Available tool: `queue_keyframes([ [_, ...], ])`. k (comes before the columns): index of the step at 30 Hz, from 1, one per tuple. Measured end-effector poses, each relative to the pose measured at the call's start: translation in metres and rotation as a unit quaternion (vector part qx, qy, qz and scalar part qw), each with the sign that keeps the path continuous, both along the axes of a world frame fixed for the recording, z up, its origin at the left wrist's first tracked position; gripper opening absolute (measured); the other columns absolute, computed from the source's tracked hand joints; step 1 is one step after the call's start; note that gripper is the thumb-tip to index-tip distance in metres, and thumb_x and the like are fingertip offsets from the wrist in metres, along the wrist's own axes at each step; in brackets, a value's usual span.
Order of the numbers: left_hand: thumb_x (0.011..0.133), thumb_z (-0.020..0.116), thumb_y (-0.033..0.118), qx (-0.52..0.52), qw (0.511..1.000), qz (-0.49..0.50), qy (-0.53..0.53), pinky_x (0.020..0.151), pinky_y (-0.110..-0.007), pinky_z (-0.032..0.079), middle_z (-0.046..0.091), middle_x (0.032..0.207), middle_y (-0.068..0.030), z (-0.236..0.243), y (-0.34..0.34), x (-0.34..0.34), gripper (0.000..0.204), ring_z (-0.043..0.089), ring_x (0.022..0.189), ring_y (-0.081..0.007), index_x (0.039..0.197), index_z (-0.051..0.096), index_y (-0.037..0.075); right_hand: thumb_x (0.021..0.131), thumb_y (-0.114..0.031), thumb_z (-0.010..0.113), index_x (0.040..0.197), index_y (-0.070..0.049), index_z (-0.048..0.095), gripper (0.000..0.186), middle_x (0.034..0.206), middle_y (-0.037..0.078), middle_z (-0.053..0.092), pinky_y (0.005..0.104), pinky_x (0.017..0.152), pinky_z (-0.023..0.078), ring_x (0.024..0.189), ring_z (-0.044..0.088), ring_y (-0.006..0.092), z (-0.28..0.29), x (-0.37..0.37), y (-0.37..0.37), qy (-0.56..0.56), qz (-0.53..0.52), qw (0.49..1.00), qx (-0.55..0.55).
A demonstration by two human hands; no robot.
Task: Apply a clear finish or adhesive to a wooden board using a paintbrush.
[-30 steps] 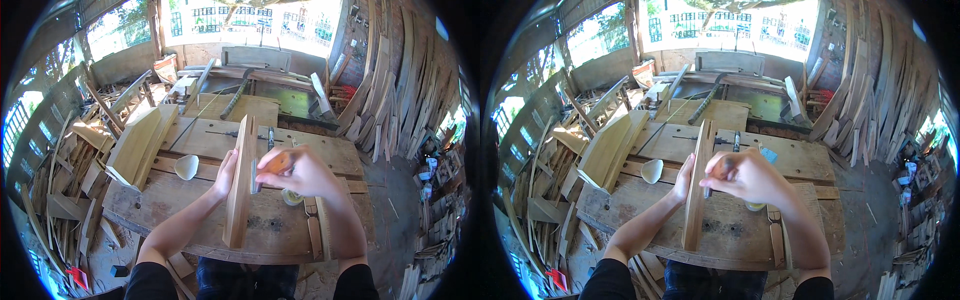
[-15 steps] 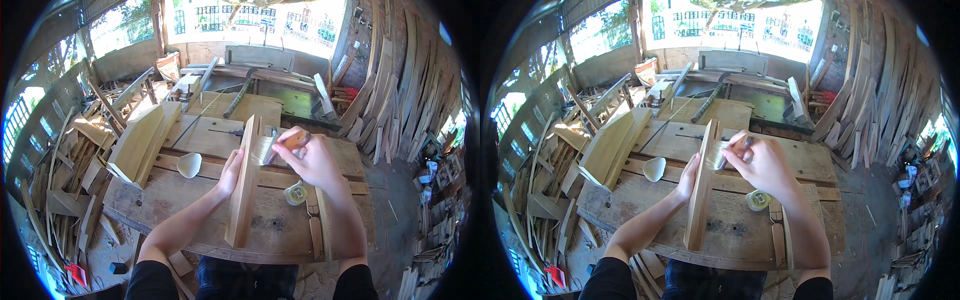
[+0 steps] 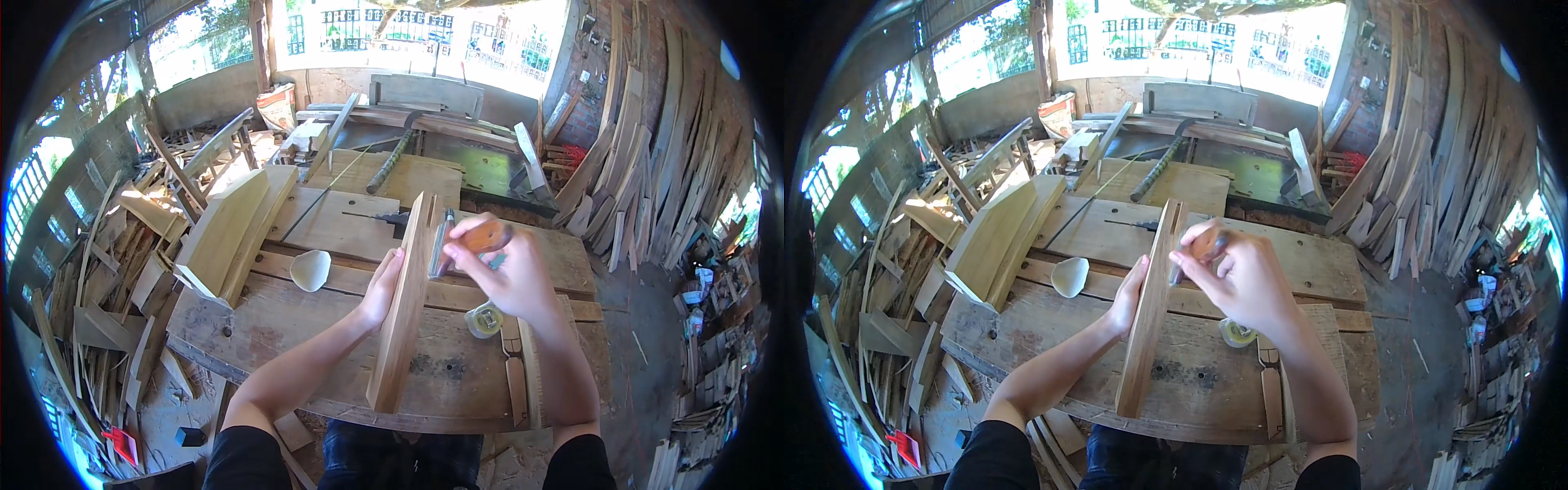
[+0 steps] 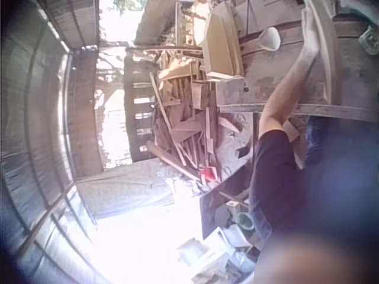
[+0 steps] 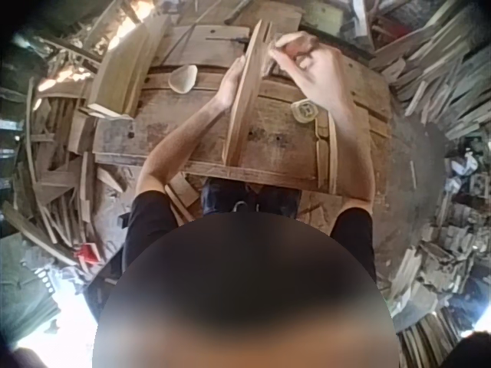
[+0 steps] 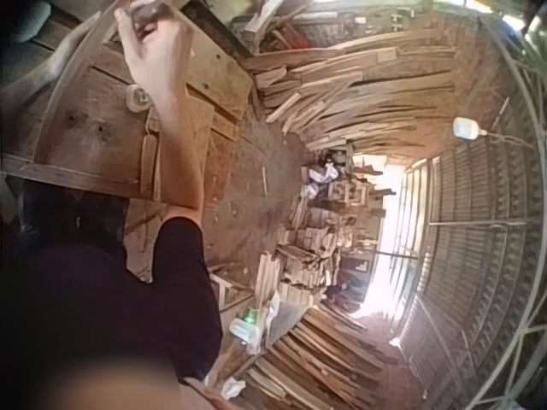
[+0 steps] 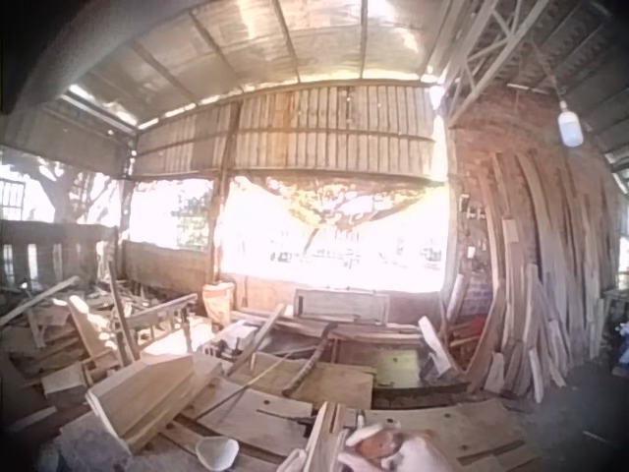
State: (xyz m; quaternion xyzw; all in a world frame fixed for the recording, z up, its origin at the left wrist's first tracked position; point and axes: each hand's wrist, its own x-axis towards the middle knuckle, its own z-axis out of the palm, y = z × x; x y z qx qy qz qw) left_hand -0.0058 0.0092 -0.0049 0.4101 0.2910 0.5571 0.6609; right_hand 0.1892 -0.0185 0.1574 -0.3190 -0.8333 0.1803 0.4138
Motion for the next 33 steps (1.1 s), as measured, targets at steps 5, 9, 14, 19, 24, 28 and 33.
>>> queue_keyframes([
  [5,0.112,0.036,0.041,0.031,0.999,0.022,0.015,0.088,-0.029,0.047,0.057,0.105,-0.0015,0.025,-0.013,0.009,0.036,0.055,0.095,-0.0074,0.118,0.051,0.009,0.093,-0.01,0.074,0.102,0.0,0.069,0.014,0.089,0.003,0.074,0.0229,0.054,0.048,0.067,0.065,0.0059,-0.005,0.0,0.004,0.138,0.071,0.986,-0.066],
  [9,0.111,0.038,0.042,0.032,0.998,0.02,0.046,0.092,-0.03,0.044,0.056,0.108,-0.0005,0.014,-0.01,0.004,0.035,0.053,0.1,-0.0075,0.115,0.052,0.01,0.096,-0.009,0.07,0.105,0.0,0.067,0.013,0.088,0.005,0.071,0.0236,0.059,0.051,0.067,0.066,0.008,-0.002,0.004,0.008,0.087,0.041,0.99,-0.107],
  [14,0.111,0.037,0.046,0.019,0.999,0.009,0.036,0.088,-0.027,0.043,0.055,0.103,0.0014,-0.003,-0.001,0.002,0.038,0.05,0.095,-0.0069,0.116,0.053,0.012,0.098,-0.012,0.067,0.099,0.002,0.065,0.014,0.074,0.004,0.067,0.0236,0.055,0.047,0.062,0.064,0.0077,-0.002,0.02,0.022,0.014,-0.056,0.997,-0.054],
  [19,0.111,0.035,0.047,0.008,0.998,0.012,0.058,0.084,-0.026,0.043,0.055,0.102,0.0023,-0.006,-0.001,0.003,0.04,0.05,0.092,-0.0062,0.121,0.054,0.013,0.098,-0.012,0.067,0.1,0.001,0.065,0.014,0.068,0.001,0.063,0.0235,0.053,0.044,0.059,0.061,0.0067,0.0,0.014,0.017,0.03,-0.085,0.996,0.007],
  [24,0.111,0.034,0.047,-0.002,0.998,-0.034,0.062,0.079,-0.026,0.045,0.056,0.098,0.0016,0.003,-0.011,0.008,0.041,0.051,0.087,-0.0066,0.119,0.055,0.013,0.098,-0.013,0.069,0.101,0.001,0.063,0.015,0.084,0.003,0.068,0.0243,0.056,0.047,0.065,0.06,0.0069,0.0,0.008,0.013,0.153,0.007,0.981,-0.116],
  [28,0.111,0.033,0.048,0.017,0.996,-0.037,0.083,0.077,-0.026,0.044,0.056,0.096,0.0012,0.006,-0.012,0.01,0.042,0.051,0.086,-0.0068,0.117,0.055,0.013,0.099,-0.014,0.067,0.104,0.001,0.064,0.016,0.089,0.004,0.07,0.0235,0.056,0.048,0.065,0.061,0.0067,0.002,0.014,0.019,0.14,0.002,0.985,-0.096],
  [33,0.111,0.034,0.048,-0.003,0.997,-0.022,0.071,0.075,-0.026,0.044,0.054,0.095,0.0022,0.006,-0.011,0.009,0.042,0.05,0.084,-0.007,0.116,0.056,0.013,0.1,-0.014,0.067,0.109,0.0,0.064,0.018,0.084,0.004,0.069,0.0229,0.056,0.047,0.065,0.062,0.0077,0.004,0.02,0.022,0.133,-0.02,0.987,-0.093],
])
